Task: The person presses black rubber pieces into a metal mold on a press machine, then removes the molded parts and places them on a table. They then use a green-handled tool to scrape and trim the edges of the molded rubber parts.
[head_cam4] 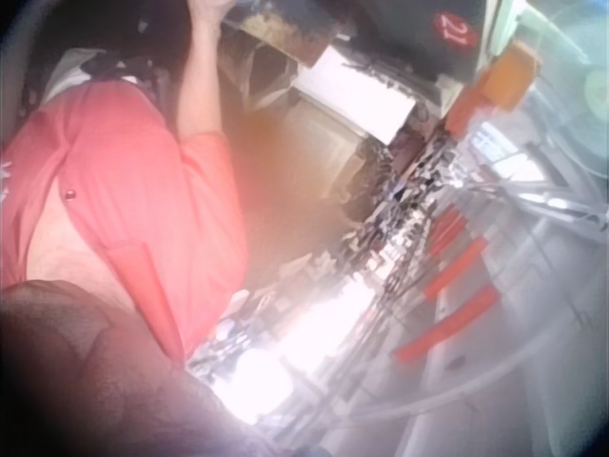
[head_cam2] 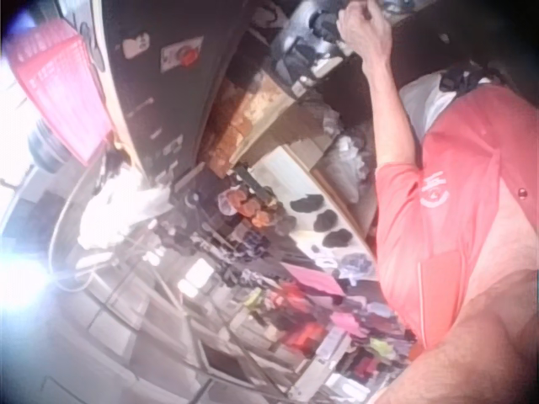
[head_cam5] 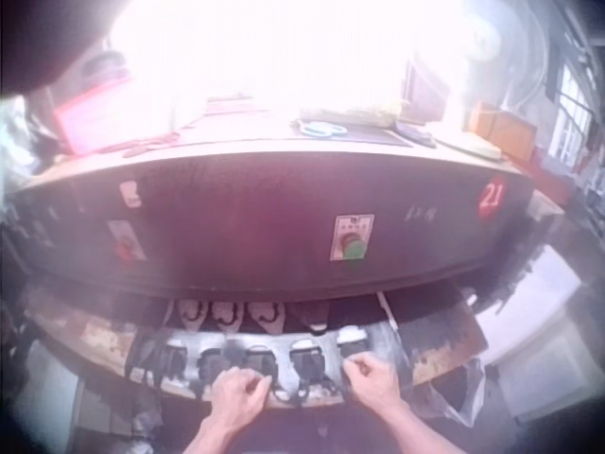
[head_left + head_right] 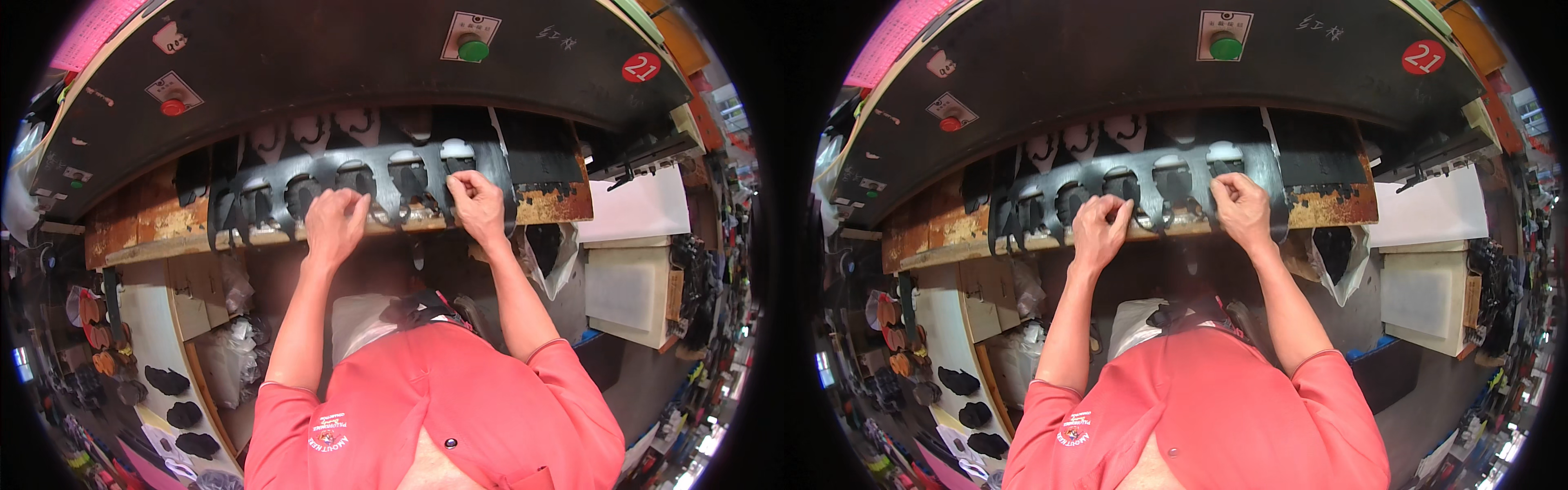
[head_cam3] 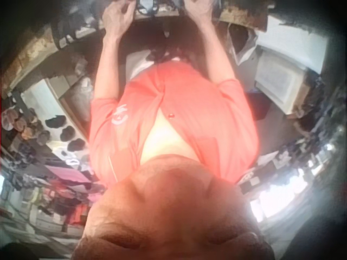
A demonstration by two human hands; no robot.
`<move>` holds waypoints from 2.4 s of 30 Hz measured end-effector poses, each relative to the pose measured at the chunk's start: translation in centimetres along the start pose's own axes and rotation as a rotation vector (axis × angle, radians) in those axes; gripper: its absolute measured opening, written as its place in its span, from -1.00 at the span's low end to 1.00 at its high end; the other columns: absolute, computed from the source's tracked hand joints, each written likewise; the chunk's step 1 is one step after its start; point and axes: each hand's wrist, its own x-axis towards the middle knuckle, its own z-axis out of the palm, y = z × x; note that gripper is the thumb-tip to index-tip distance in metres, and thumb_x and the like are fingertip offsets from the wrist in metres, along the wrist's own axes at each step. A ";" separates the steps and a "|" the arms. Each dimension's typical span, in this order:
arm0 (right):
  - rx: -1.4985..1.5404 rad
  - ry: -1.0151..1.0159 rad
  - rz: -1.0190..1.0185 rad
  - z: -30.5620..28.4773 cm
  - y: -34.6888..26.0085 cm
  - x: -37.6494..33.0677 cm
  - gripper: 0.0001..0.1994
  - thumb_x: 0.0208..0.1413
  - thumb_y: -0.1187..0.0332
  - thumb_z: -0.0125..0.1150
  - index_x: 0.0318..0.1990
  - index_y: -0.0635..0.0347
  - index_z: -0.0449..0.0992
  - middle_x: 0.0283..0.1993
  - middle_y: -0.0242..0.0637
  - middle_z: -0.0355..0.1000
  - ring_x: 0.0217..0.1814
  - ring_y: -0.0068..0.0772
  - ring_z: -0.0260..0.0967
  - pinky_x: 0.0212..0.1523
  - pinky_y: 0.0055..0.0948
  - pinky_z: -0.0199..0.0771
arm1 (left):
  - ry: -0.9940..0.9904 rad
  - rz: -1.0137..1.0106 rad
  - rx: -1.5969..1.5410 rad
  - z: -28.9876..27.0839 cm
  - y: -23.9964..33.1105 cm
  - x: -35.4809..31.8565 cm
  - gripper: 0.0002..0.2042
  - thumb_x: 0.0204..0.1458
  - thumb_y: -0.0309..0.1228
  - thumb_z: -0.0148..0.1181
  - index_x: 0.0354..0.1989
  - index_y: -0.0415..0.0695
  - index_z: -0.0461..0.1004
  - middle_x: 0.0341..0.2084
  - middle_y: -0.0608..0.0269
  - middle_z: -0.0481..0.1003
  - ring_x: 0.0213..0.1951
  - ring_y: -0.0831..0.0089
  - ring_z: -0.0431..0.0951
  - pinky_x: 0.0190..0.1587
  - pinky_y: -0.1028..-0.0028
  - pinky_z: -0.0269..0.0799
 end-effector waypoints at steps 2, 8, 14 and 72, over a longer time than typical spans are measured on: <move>0.228 0.035 0.166 -0.6 -0.8 -1.1 -0.89 0.29 0.42 0.40 -0.20 0.30 0.69 -0.36 -0.54 0.55 -0.34 -0.82 0.36 -0.36 -0.66 0.37 | -0.116 -0.265 -0.267 -1.3 0.3 -1.4 -0.81 0.23 -0.29 0.35 -0.29 -0.17 0.68 -0.42 0.16 0.66 -0.32 0.32 0.66 -0.17 0.32 0.51; -0.192 0.011 -0.284 0.5 -4.4 -0.2 -0.63 0.10 0.38 0.44 0.02 0.41 0.62 0.03 -0.02 0.58 -0.02 -0.17 0.60 0.01 -0.33 0.60 | 0.057 -0.033 -0.433 -2.1 2.6 -1.9 -0.82 0.36 -0.49 0.19 -0.01 -0.28 0.66 -0.27 0.16 0.72 -0.20 0.49 0.70 -0.07 0.49 0.58; -0.536 -0.251 -0.319 5.9 -4.6 2.6 -0.20 -0.08 0.22 0.52 0.36 0.34 0.43 0.46 0.35 0.20 0.48 0.36 0.19 0.45 0.06 0.32 | -0.019 0.051 -0.253 1.8 2.3 3.9 -0.57 0.23 -0.65 0.06 0.29 -0.36 0.42 0.25 -0.29 0.47 0.39 -0.19 0.38 0.44 0.05 0.28; 0.624 -0.036 0.078 6.4 -0.3 8.4 -0.20 -0.18 0.05 0.53 0.25 0.32 0.53 0.33 0.00 0.41 0.39 -0.04 0.40 0.45 -0.25 0.38 | 0.158 -0.245 -0.294 8.2 5.2 6.0 -0.59 0.51 -0.08 -0.03 -0.35 -0.13 0.35 -0.54 0.41 0.32 -0.48 0.58 0.30 -0.41 0.50 0.26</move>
